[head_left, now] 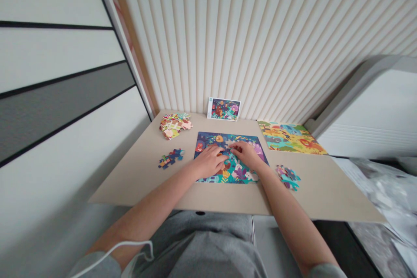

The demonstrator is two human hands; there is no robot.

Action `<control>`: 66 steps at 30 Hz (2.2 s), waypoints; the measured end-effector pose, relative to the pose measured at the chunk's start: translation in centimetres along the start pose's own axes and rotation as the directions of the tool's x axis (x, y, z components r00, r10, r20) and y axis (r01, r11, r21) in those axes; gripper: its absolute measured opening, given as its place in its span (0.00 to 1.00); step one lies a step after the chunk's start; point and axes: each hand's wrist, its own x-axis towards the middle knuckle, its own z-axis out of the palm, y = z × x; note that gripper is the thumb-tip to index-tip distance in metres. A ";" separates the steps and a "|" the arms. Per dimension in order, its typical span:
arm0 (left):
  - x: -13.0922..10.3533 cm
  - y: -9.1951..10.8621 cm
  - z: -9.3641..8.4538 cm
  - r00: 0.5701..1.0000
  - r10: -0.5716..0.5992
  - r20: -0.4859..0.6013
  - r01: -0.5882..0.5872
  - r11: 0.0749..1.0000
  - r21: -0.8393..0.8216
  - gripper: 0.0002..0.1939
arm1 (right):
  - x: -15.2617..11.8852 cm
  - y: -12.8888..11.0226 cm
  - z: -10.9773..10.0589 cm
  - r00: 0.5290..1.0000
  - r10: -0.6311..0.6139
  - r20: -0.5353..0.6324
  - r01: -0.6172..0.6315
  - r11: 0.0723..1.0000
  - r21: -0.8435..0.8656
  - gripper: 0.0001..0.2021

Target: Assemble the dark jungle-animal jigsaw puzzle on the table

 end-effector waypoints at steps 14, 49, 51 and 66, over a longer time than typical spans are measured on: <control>0.1 -0.1 0.0 0.999 0.025 0.029 -0.026 1.000 0.012 0.18 | 0.3 -0.1 0.0 1.000 -0.002 0.002 0.002 1.000 0.010 0.11; 0.3 -0.1 0.6 0.996 0.063 0.061 -0.068 0.994 0.091 0.17 | 0.9 0.4 0.4 0.997 0.039 0.071 -0.042 0.998 0.040 0.09; 0.3 -0.1 0.6 0.996 0.059 0.063 -0.064 0.993 0.095 0.17 | 1.0 0.3 0.3 0.995 0.042 0.087 -0.045 0.998 0.042 0.08; 0.1 0.3 0.0 0.998 0.041 0.051 -0.045 0.995 0.093 0.19 | 0.5 -0.3 -0.3 0.998 0.030 0.047 -0.037 0.988 0.148 0.10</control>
